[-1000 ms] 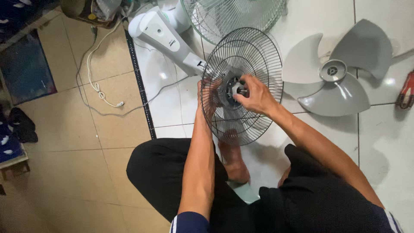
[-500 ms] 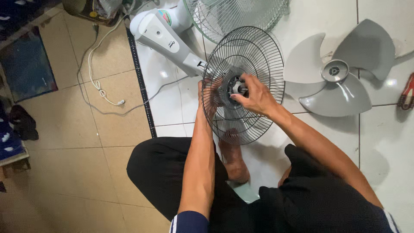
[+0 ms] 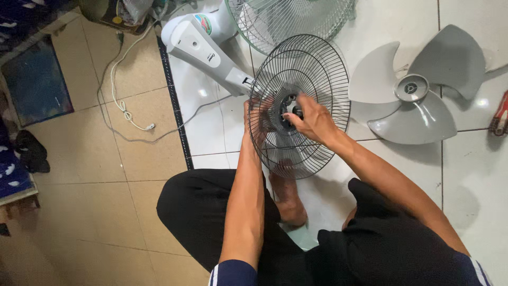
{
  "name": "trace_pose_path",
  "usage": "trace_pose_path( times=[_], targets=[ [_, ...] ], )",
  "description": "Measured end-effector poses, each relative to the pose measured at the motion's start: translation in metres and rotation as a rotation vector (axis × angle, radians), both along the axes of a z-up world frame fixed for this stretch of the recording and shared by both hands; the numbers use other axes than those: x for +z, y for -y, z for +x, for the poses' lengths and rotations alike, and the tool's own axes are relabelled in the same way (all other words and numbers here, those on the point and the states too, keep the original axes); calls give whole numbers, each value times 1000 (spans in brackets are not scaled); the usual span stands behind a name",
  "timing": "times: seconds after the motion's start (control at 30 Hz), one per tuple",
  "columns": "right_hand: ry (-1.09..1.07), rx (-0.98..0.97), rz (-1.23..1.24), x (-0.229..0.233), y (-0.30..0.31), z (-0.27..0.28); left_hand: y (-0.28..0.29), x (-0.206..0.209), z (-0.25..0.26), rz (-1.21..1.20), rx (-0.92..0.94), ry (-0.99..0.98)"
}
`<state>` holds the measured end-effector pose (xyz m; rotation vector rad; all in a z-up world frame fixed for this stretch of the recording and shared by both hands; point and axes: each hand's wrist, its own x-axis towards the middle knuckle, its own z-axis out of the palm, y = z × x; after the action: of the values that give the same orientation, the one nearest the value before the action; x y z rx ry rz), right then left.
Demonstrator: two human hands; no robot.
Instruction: The person disassembles a standing fan by first using a screwdriver to remove the front grille, then detaching the fan blades, and finally removing the rear grille. The components are placed on the floor beside the fan base.
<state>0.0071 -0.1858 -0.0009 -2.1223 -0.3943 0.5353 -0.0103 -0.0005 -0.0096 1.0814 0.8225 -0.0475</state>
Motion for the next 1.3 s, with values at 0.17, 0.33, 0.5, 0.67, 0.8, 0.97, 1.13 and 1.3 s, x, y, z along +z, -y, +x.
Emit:
trace_pose_path(
  times=[0.17, 0.33, 0.5, 0.67, 0.8, 0.97, 1.13, 1.3],
  targets=[
    [407, 132, 189, -7, 4, 8, -5, -9, -2, 17, -18, -9],
    [275, 5, 244, -7, 9, 9, -4, -14, 0, 109, 5, 27],
    [119, 10, 215, -8, 3, 4, -1, -2, 0, 55, 14, -80],
    [460, 116, 226, -6, 3, 5, -1, 10, -1, 29, -97, 7],
    [272, -34, 300, 5, 5, 7, 1, 11, 1, 83, -50, -78],
    [-24, 24, 101, 5, 1, 7, 0, 6, 0, 111, -33, -112],
    [568, 116, 214, -14, 4, 1, -5, -10, -4, 83, -23, -174],
    [96, -43, 227, -26, 6, 4, -15, -33, -7, 40, -2, -74]
  ],
)
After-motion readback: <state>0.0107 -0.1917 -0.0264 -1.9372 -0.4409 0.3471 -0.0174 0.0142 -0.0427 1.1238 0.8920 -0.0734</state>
